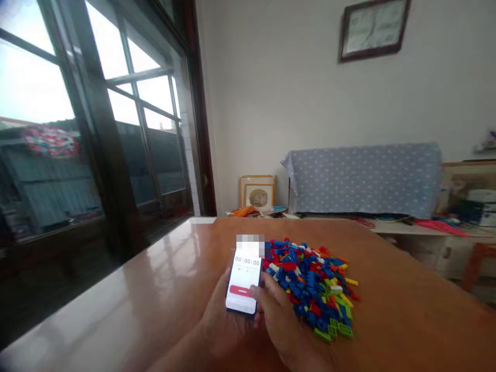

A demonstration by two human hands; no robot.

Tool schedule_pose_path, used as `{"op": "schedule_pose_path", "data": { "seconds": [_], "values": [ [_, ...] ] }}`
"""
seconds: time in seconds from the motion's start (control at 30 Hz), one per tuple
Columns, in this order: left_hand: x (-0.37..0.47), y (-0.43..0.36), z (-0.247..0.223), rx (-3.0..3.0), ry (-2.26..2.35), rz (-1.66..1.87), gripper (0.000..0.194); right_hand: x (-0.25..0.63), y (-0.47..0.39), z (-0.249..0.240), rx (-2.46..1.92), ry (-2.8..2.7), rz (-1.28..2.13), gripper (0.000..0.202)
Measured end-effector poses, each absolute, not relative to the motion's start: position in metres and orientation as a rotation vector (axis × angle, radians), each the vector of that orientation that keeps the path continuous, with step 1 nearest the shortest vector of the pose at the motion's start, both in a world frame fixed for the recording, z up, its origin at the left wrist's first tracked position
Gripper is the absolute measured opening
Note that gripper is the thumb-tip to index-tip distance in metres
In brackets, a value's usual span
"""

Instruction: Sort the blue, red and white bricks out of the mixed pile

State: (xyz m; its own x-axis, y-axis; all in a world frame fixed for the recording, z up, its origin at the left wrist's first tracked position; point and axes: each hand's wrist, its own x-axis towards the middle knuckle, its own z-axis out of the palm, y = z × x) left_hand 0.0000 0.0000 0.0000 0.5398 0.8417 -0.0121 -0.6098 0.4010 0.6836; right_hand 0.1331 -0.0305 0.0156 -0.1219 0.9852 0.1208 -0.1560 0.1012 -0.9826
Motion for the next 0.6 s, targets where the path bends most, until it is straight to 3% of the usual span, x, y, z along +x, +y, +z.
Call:
{"op": "schedule_pose_path", "data": {
  "seconds": [0.3, 0.6],
  "values": [
    [-0.0012, 0.0019, 0.001, 0.697, 0.346, 0.92, 0.077, 0.1326, -0.0296, 0.0181, -0.898, -1.22, 1.336, 0.033],
    [-0.0033, 0.0037, -0.003, 0.716, 0.272, 0.837, 0.078, 0.1368, -0.0297, 0.0194, -0.864, -1.096, 1.415, 0.046]
  ]
}}
